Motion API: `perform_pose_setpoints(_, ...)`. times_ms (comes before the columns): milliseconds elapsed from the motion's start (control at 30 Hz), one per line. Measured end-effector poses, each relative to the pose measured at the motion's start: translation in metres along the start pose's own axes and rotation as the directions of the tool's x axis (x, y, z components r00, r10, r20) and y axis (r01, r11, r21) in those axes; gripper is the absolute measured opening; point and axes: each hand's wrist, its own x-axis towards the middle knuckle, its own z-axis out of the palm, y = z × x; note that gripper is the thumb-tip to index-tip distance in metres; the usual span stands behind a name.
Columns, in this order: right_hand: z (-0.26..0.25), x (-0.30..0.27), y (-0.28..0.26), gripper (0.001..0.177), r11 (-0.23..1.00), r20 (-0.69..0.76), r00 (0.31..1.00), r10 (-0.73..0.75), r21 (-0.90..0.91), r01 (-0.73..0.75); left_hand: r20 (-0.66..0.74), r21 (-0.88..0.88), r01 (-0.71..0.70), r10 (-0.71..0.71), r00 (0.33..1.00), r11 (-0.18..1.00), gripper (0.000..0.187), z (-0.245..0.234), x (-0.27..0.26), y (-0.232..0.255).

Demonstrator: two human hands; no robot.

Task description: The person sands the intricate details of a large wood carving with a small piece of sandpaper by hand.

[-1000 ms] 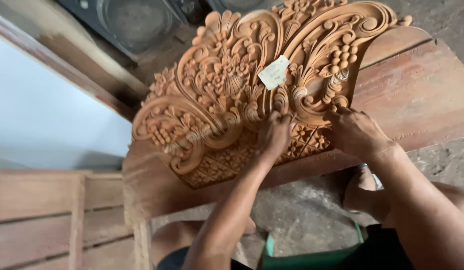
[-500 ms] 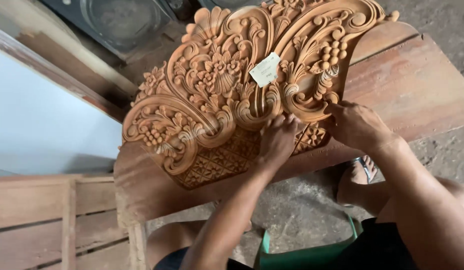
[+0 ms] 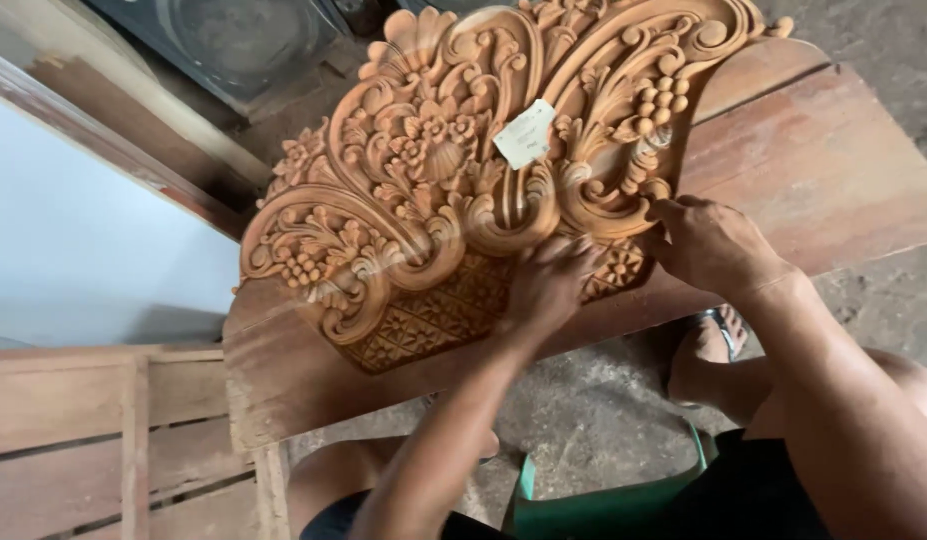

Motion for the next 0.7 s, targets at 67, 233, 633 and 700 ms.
perform_pose_setpoints(67,-0.011,-0.004,0.008,0.049,0.991,0.141,0.983,0.120,0.047,-0.128,0.000,0.015,-0.116,0.116,0.993,0.993,0.026,-0.015,-0.015,-0.013)
perform_pose_setpoints(233,-0.017,-0.009,0.015,0.044,0.982,0.047,0.982,0.185,-0.052,-0.183,0.670,0.153,0.340,-0.350,0.655,0.928,0.012,-0.056,0.021,-0.049)
perform_pose_setpoints(633,-0.010,-0.005,0.014,0.040,0.995,-0.075,0.993,0.093,-0.022,-0.095,0.040,-0.111,0.049,-0.044,0.998,0.993,0.041,-0.046,-0.068,-0.022)
perform_pose_setpoints(700,-0.011,-0.008,0.012,0.036,0.979,-0.002,0.979,0.205,-0.011,-0.205,0.151,-0.107,0.103,-0.086,0.985,0.989,0.039,-0.063,-0.061,-0.031)
